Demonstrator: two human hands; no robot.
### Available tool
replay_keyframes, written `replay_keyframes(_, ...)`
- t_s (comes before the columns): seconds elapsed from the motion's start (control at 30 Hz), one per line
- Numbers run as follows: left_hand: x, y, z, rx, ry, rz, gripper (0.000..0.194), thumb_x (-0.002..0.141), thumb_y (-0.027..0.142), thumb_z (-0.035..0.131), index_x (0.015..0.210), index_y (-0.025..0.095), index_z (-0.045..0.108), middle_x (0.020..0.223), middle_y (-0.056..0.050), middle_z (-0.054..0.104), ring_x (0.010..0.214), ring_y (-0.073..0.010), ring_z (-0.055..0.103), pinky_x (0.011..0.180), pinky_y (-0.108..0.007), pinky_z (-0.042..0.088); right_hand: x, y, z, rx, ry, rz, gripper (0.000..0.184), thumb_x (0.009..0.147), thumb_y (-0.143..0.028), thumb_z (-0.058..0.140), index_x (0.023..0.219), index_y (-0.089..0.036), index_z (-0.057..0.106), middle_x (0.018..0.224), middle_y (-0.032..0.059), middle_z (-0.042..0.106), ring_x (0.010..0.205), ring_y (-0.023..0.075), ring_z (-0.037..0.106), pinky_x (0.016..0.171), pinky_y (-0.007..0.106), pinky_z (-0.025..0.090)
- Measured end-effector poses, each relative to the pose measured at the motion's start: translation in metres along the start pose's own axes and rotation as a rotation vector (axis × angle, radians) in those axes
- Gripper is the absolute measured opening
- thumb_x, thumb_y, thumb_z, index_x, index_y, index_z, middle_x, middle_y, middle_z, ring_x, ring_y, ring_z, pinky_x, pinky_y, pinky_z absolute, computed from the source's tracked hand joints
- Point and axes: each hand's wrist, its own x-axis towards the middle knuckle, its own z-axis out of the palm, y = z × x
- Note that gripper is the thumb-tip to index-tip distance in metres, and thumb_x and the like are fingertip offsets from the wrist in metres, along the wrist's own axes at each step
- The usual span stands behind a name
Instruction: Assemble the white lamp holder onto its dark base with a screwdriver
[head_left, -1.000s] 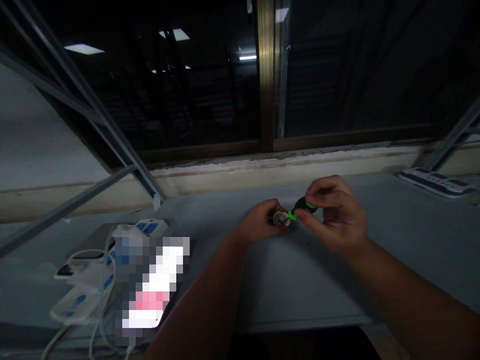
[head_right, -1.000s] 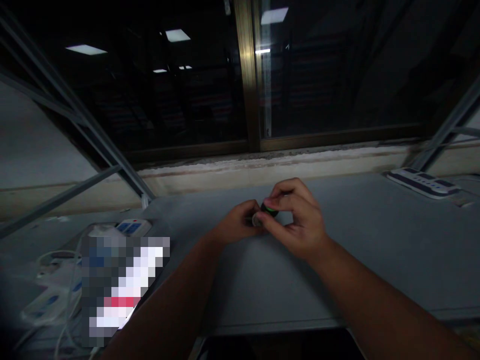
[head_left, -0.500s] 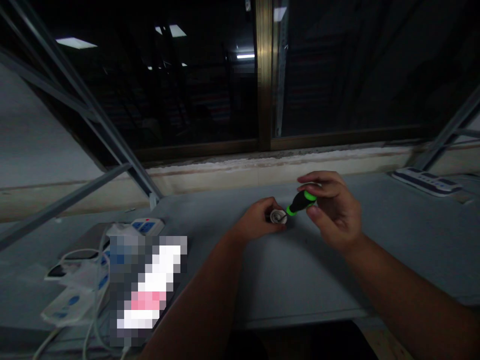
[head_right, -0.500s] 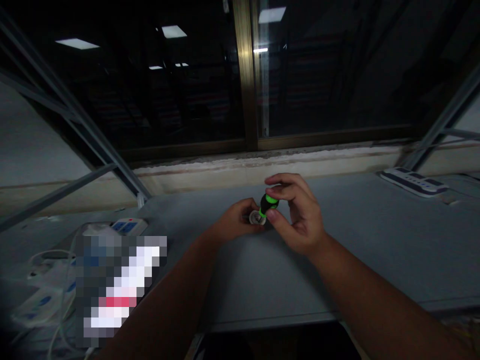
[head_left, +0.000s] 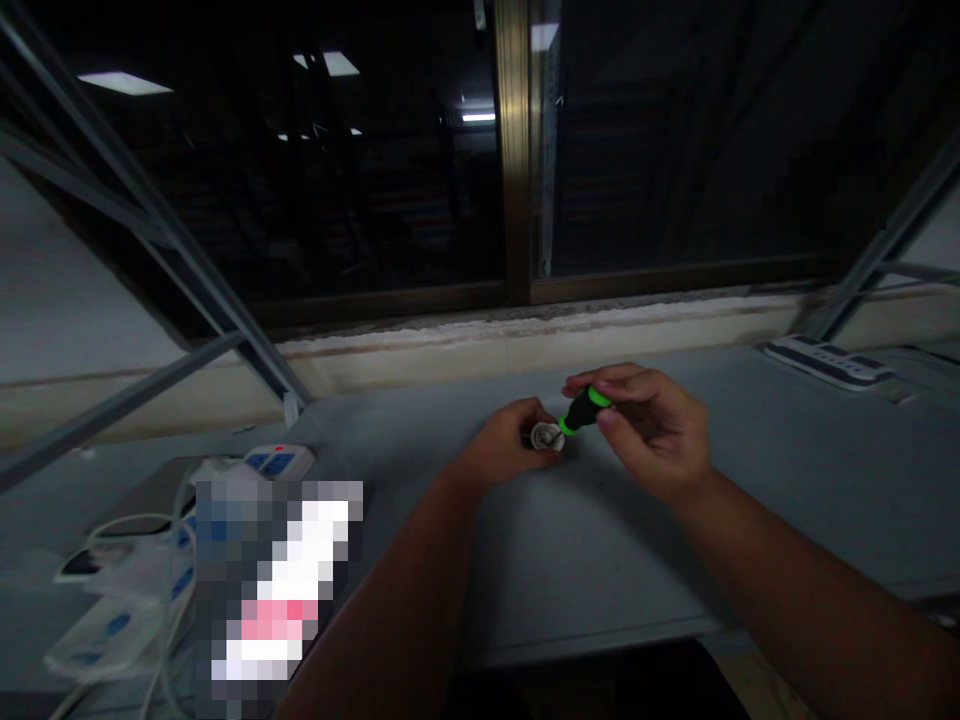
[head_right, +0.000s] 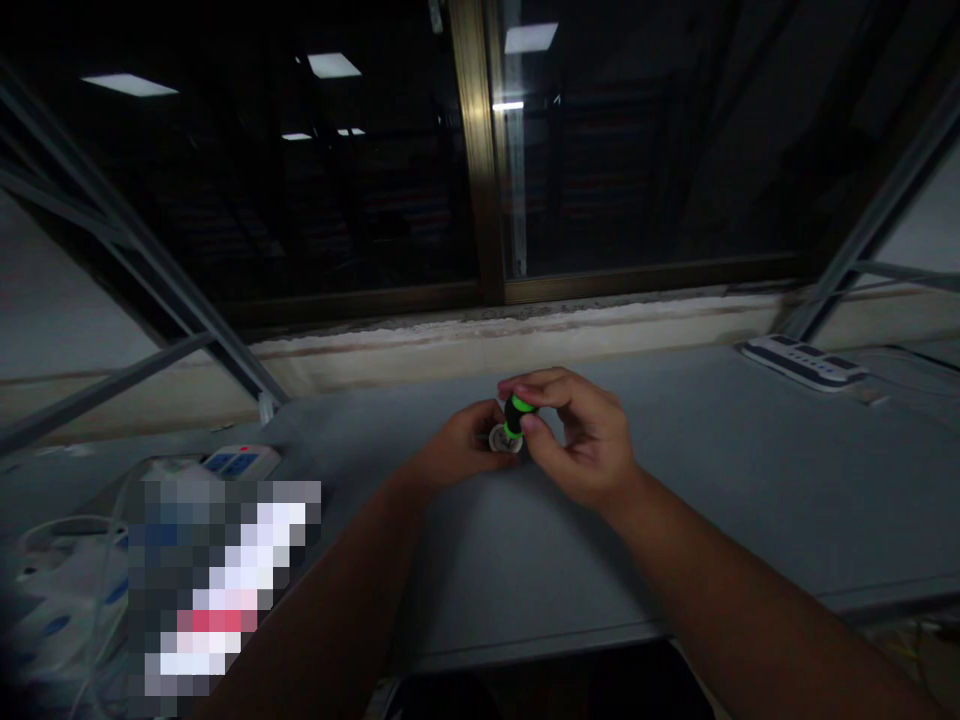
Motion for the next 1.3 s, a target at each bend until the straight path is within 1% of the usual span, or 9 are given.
replay_keyframes(0.1, 0.0002, -0.0006, -0.0003, 0.007, -0.012, 0.024, 0.042, 0.073, 0.035, 0.087, 0.091, 0.019, 0.052, 0.088, -0.001, 0.063, 0.08, -0.0158, 0.059, 0.068, -0.025, 0.043, 0.0011, -0.0003, 0.0022, -0.084, 0.125, -0.065, 0.034, 0.077, -0.009, 0.081, 0.103, -0.029, 0.071, 0.098, 0.0041, 0.06, 0.09, 0.0198, 0.068, 0.08, 0.042, 0.067)
replay_keyframes(0.27, -0.0001, -0.0006, -0.0002, 0.017, -0.007, 0.007, 0.042, 0.074, 0.036, 0.087, 0.094, 0.019, 0.054, 0.089, -0.002, 0.064, 0.081, -0.0166, 0.061, 0.07, -0.026, 0.045, 0.0016, -0.0035, 0.0, 0.051, -0.043, 0.012, 0.03, 0.093, -0.015, 0.064, 0.12, -0.028, 0.068, 0.128, 0.0103, 0.065, 0.124, 0.0272, 0.066, 0.101, 0.053, 0.062)
replay_keyframes(0.47, 0.0004, -0.0005, -0.0002, 0.043, 0.008, 0.05, 0.042, 0.072, 0.036, 0.088, 0.089, 0.018, 0.053, 0.086, -0.001, 0.061, 0.077, -0.0144, 0.057, 0.066, -0.025, 0.042, 0.0006, -0.0019, 0.003, -0.061, 0.101, -0.065, 0.034, 0.075, -0.007, 0.082, 0.1, -0.027, 0.07, 0.098, 0.0032, 0.06, 0.092, 0.0189, 0.068, 0.087, 0.043, 0.066)
replay_keyframes(0.63, 0.0005, -0.0025, 0.0002, 0.034, 0.001, 0.028, 0.043, 0.073, 0.036, 0.087, 0.095, 0.017, 0.055, 0.091, -0.003, 0.064, 0.081, -0.0162, 0.061, 0.07, -0.026, 0.044, 0.0012, -0.0052, 0.0005, 0.074, -0.086, 0.017, 0.033, 0.09, -0.008, 0.063, 0.118, -0.025, 0.066, 0.131, 0.0114, 0.064, 0.127, 0.0278, 0.064, 0.102, 0.052, 0.06)
replay_keyframes(0.8, 0.0006, 0.0008, -0.0005, 0.04, -0.001, 0.074, 0.039, 0.073, 0.035, 0.086, 0.089, 0.018, 0.054, 0.085, -0.001, 0.062, 0.077, -0.0149, 0.058, 0.067, -0.025, 0.042, 0.0015, -0.0049, 0.0036, -0.05, 0.042, -0.091, 0.032, 0.076, -0.003, 0.078, 0.097, -0.025, 0.068, 0.094, 0.002, 0.06, 0.089, 0.017, 0.066, 0.077, 0.036, 0.061)
replay_keyframes(0.97, 0.0004, 0.0014, 0.0016, 0.011, 0.004, 0.048, 0.043, 0.073, 0.037, 0.087, 0.099, 0.017, 0.059, 0.091, -0.003, 0.065, 0.081, -0.0165, 0.062, 0.071, -0.027, 0.046, 0.0006, -0.0067, -0.0012, 0.063, -0.105, -0.03, 0.034, 0.089, -0.01, 0.065, 0.119, -0.025, 0.067, 0.126, 0.0109, 0.065, 0.121, 0.0274, 0.066, 0.1, 0.051, 0.058)
replay_keyframes(1.07, 0.0004, 0.0016, 0.0019, -0.001, -0.022, 0.063, 0.045, 0.076, 0.039, 0.086, 0.107, 0.017, 0.062, 0.1, -0.005, 0.068, 0.089, -0.019, 0.064, 0.076, -0.028, 0.048, -0.0008, -0.0058, -0.0022, 0.056, -0.165, -0.004, 0.036, 0.092, -0.007, 0.06, 0.123, -0.025, 0.067, 0.116, 0.01, 0.07, 0.11, 0.0237, 0.071, 0.09, 0.043, 0.062)
replay_keyframes(1.17, 0.0005, 0.0023, 0.0003, 0.064, 0.013, 0.08, 0.039, 0.074, 0.038, 0.086, 0.093, 0.018, 0.059, 0.087, -0.002, 0.065, 0.078, -0.0162, 0.06, 0.068, -0.026, 0.044, -0.0021, -0.0033, 0.0006, -0.085, -0.034, -0.061, 0.035, 0.08, -0.007, 0.078, 0.107, -0.027, 0.069, 0.099, 0.0047, 0.063, 0.094, 0.0192, 0.066, 0.075, 0.034, 0.059)
replay_keyframes(1.3, 0.0008, 0.0016, 0.0002, 0.092, 0.022, 0.069, 0.04, 0.073, 0.036, 0.087, 0.093, 0.018, 0.057, 0.086, -0.001, 0.063, 0.077, -0.0158, 0.059, 0.067, -0.026, 0.043, -0.0019, -0.0057, 0.0008, -0.028, -0.07, -0.029, 0.034, 0.083, -0.011, 0.074, 0.112, -0.028, 0.068, 0.12, 0.008, 0.061, 0.112, 0.0233, 0.064, 0.091, 0.044, 0.058)
